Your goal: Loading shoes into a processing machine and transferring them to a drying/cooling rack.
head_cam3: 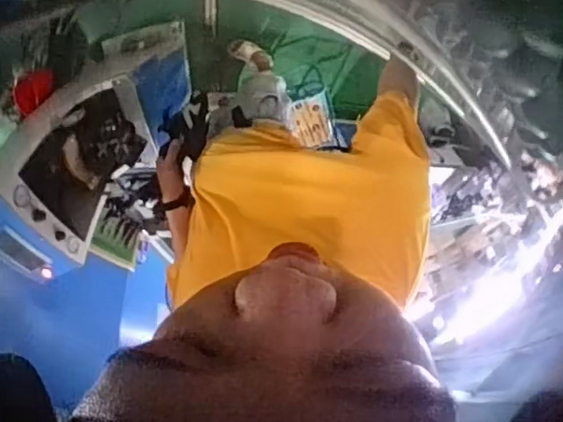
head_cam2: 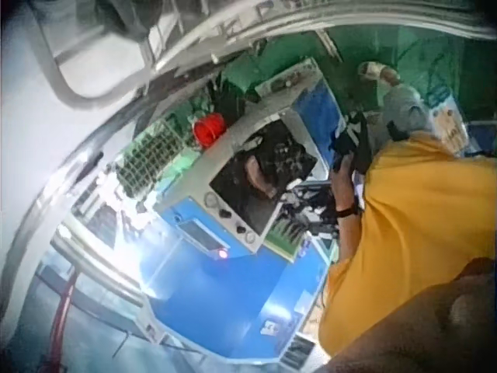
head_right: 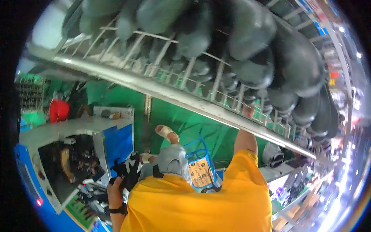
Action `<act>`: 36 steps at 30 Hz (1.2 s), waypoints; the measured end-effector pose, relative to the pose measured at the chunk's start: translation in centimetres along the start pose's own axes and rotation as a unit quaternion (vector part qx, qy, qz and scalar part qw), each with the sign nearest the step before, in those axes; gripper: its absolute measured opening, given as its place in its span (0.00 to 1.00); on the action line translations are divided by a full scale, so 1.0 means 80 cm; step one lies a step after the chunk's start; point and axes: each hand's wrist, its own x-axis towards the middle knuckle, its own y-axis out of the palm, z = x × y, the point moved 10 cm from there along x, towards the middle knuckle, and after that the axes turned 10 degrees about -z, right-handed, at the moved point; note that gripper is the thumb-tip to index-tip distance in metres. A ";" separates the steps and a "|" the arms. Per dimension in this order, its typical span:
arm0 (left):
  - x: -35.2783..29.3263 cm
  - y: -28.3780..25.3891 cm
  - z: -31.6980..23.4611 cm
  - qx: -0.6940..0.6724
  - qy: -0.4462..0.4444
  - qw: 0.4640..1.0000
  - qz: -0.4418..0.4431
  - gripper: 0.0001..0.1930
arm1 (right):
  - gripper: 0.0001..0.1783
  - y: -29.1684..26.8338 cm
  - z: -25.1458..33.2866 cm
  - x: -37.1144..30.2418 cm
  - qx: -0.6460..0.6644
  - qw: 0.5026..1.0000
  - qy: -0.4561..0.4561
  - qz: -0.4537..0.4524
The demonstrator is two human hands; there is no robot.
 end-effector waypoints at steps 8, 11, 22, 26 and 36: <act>-0.047 -0.148 0.043 0.066 0.075 0.995 -0.022 0.21 | 0.20 -0.008 0.138 -0.100 -0.021 0.970 -0.234 -0.057; -0.089 -0.238 0.101 -0.079 0.060 0.987 -0.126 0.18 | 0.18 0.000 0.223 -0.204 0.002 0.947 -0.322 0.001; -0.099 -0.313 0.328 -0.565 0.146 0.772 -0.251 0.12 | 0.24 -0.102 0.427 -0.901 0.046 0.401 -0.668 0.625; -0.106 -0.307 0.316 -0.482 0.182 0.802 -0.301 0.14 | 0.37 -0.102 0.375 -1.037 -0.043 0.358 -0.407 0.839; -0.017 -0.352 0.278 0.084 0.198 0.890 -0.402 0.22 | 0.35 -0.032 0.360 -1.169 -0.082 0.384 -0.365 0.844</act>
